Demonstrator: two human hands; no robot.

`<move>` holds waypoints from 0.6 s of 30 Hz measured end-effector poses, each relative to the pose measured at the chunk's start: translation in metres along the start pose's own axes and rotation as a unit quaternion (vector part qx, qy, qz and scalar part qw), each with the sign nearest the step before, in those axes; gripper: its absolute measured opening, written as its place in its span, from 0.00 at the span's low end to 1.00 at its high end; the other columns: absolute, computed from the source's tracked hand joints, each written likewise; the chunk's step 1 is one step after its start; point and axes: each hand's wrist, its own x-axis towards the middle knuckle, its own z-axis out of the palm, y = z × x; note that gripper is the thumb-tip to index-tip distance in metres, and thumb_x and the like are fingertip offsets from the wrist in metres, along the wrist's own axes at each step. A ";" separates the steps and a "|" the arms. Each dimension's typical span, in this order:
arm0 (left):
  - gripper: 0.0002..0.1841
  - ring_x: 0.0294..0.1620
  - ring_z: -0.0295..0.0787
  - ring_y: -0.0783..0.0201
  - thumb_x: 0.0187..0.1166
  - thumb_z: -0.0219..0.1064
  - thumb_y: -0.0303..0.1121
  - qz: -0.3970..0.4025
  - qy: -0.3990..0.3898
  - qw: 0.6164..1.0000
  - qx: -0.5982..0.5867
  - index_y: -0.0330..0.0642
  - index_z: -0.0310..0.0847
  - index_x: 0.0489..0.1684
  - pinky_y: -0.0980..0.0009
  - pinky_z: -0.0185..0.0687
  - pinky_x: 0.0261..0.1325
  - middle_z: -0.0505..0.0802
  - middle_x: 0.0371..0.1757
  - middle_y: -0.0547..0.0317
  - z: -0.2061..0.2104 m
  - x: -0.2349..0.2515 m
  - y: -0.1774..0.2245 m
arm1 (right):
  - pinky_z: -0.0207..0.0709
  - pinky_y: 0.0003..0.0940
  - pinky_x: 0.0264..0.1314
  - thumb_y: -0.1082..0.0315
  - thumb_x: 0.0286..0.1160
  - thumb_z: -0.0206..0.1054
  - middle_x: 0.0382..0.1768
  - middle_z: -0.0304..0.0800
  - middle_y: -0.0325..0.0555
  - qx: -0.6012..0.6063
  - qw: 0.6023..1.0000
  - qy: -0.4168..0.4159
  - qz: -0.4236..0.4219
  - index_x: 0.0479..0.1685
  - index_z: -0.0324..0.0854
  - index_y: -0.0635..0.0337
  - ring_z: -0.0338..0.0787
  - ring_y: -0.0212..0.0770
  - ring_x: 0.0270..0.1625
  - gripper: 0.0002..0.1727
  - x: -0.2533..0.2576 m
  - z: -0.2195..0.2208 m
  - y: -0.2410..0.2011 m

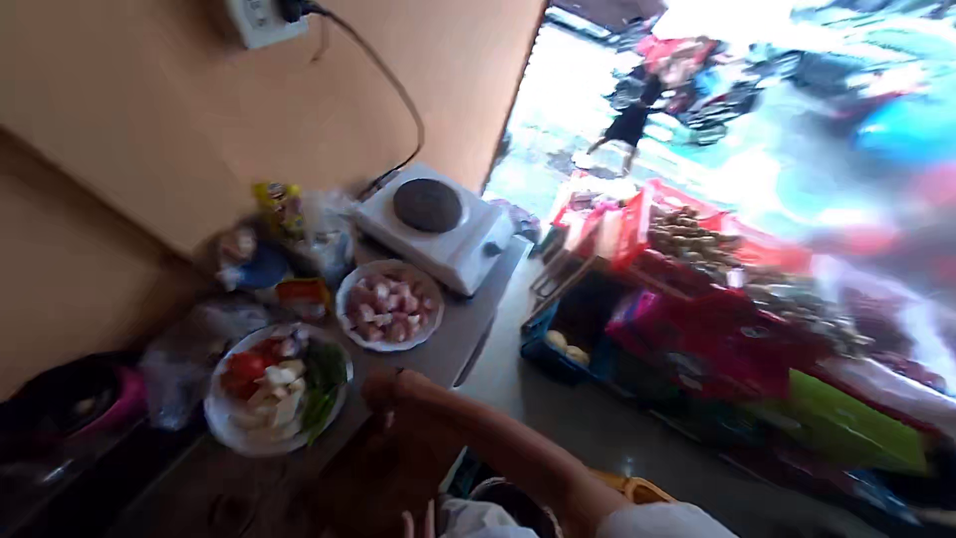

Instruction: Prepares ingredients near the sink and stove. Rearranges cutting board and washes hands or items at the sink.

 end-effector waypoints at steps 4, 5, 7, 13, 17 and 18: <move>0.20 0.71 0.85 0.59 0.95 0.46 0.34 -0.009 0.024 1.000 -0.010 0.37 0.59 0.82 0.66 0.82 0.72 0.83 0.74 0.48 0.007 0.002 0.005 | 0.68 0.68 0.79 0.63 0.83 0.67 0.69 0.85 0.66 0.077 0.988 0.117 -0.067 0.67 0.85 0.63 0.81 0.68 0.75 0.19 -0.012 0.025 0.023; 0.20 0.70 0.85 0.58 0.95 0.47 0.33 -0.008 0.029 0.999 -0.022 0.38 0.60 0.81 0.66 0.82 0.71 0.84 0.73 0.48 0.008 0.007 0.007 | 0.69 0.64 0.80 0.60 0.84 0.66 0.68 0.87 0.62 0.122 0.974 0.179 -0.060 0.66 0.87 0.60 0.82 0.64 0.75 0.19 -0.019 0.038 0.026; 0.19 0.67 0.87 0.56 0.95 0.48 0.33 -0.012 0.037 0.998 -0.050 0.38 0.62 0.80 0.65 0.84 0.69 0.86 0.70 0.47 0.009 0.015 0.011 | 0.73 0.59 0.79 0.54 0.84 0.63 0.63 0.91 0.56 0.167 0.941 0.295 0.006 0.65 0.88 0.56 0.86 0.58 0.71 0.21 -0.044 0.061 0.026; 0.25 0.64 0.89 0.55 0.96 0.47 0.42 -0.052 0.026 0.998 0.025 0.35 0.58 0.83 0.64 0.84 0.68 0.85 0.70 0.43 0.017 0.028 0.019 | 0.76 0.68 0.70 0.44 0.79 0.69 0.60 0.90 0.67 0.234 0.905 0.293 0.200 0.79 0.75 0.60 0.88 0.68 0.65 0.36 -0.087 0.113 0.032; 0.30 0.78 0.79 0.55 0.96 0.43 0.48 -0.050 -0.006 0.996 0.073 0.37 0.53 0.89 0.61 0.76 0.77 0.76 0.83 0.45 0.024 0.038 0.018 | 0.74 0.70 0.71 0.53 0.77 0.74 0.61 0.89 0.70 0.254 0.891 0.336 0.170 0.83 0.72 0.59 0.87 0.72 0.66 0.36 -0.075 0.118 0.039; 0.30 0.79 0.78 0.55 0.96 0.43 0.49 -0.052 -0.014 0.996 0.076 0.37 0.54 0.89 0.60 0.75 0.77 0.75 0.83 0.45 0.026 0.042 0.018 | 0.73 0.70 0.72 0.53 0.77 0.74 0.62 0.89 0.69 0.258 0.888 0.340 0.170 0.83 0.72 0.58 0.86 0.72 0.66 0.36 -0.072 0.115 0.041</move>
